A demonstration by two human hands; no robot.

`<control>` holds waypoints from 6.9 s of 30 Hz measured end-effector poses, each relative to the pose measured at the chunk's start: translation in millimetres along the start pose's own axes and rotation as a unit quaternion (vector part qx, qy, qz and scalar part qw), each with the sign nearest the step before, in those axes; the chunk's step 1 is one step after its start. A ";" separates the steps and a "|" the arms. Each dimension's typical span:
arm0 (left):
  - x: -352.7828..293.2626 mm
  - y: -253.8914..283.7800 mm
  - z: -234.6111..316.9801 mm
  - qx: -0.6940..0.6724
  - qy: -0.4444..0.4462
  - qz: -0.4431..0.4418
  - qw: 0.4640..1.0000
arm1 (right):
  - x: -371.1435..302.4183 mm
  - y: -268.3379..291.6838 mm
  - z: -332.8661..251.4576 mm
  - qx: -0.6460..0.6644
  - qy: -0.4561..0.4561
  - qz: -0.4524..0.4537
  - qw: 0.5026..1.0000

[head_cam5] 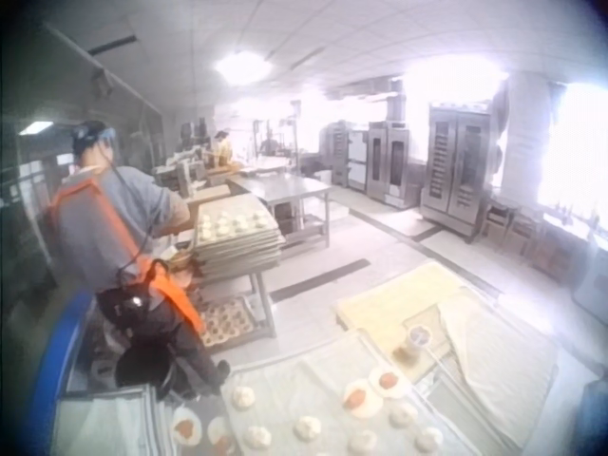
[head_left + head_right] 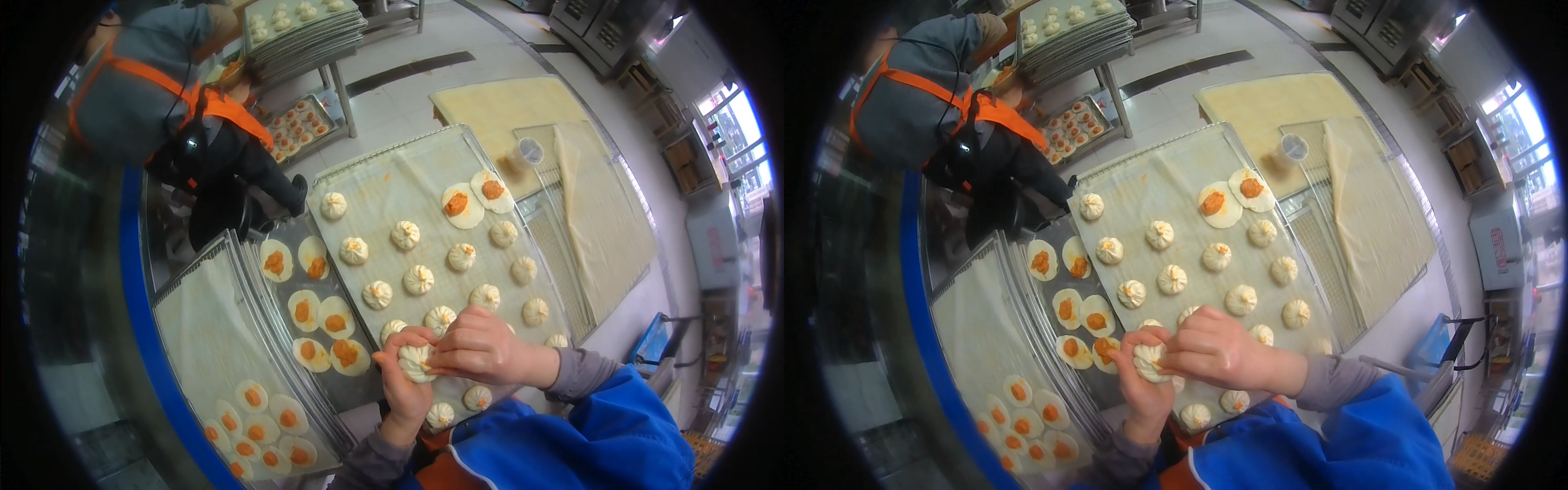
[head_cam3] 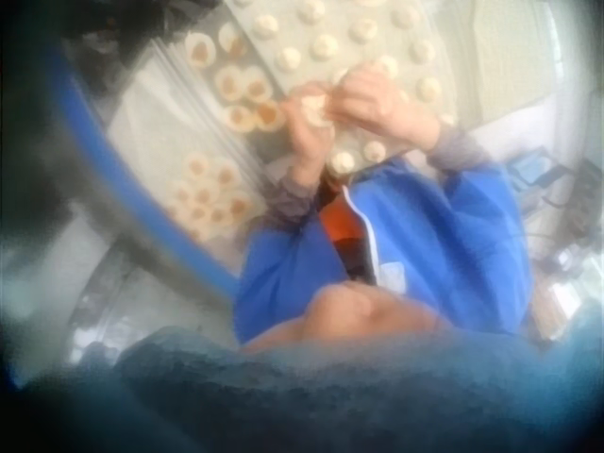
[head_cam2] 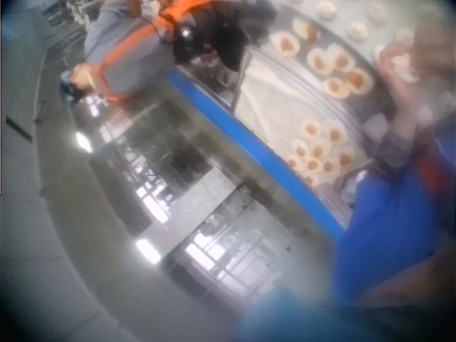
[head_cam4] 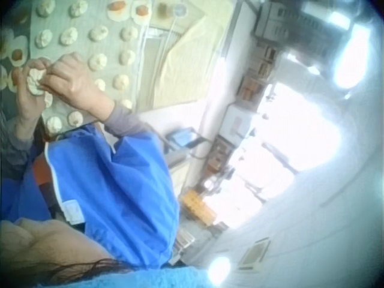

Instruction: The person repeatedly picks round dough discs from a conveyor, places an orange filling in the center, and pleats the edges to seal each bun. The finished buns are placed on a tray next to the conveyor. The process continues throughout the clip with multiple buns completed and arranged in rows.

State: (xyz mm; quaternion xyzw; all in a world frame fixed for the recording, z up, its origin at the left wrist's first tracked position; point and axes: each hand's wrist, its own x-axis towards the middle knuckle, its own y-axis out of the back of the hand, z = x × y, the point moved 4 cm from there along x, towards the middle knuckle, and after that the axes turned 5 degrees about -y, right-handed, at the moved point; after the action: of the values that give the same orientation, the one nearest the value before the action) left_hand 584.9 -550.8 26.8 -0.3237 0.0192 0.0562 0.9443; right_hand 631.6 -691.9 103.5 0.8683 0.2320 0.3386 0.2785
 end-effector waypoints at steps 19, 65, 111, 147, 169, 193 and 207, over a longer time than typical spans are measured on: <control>9.7 87.2 27.0 0.072 0.103 0.123 0.984 | 99.0 -51.8 222.0 0.053 -0.310 -0.006 0.949; 246.6 -61.0 -165.9 0.594 -0.038 -0.261 0.760 | -11.2 53.5 300.8 -0.284 -0.163 -0.078 0.942; -61.0 60.9 31.6 -0.039 0.229 0.057 0.971 | -62.3 -78.7 -13.4 0.387 -0.489 0.003 0.782; -144.8 133.3 36.8 0.300 0.273 -0.191 0.894 | -43.6 -128.4 -97.7 0.219 -0.155 -0.227 0.936; -161.0 116.0 33.1 0.130 0.310 -0.071 0.939 | -48.8 -113.1 -103.1 0.113 -0.055 -0.249 0.960; -161.5 117.3 37.4 0.179 0.191 -0.101 0.960 | -35.4 -114.5 -100.9 0.174 -0.140 -0.271 0.936; -164.7 133.8 56.8 0.088 0.255 -0.037 0.962 | -39.9 -145.4 -117.3 0.055 -0.113 -0.229 0.965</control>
State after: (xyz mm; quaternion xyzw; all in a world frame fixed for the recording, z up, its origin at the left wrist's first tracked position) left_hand 405.5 -426.6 2.1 -0.2436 0.2518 -0.0650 0.9344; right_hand 489.9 -570.0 64.3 0.8383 0.4104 0.1525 0.3248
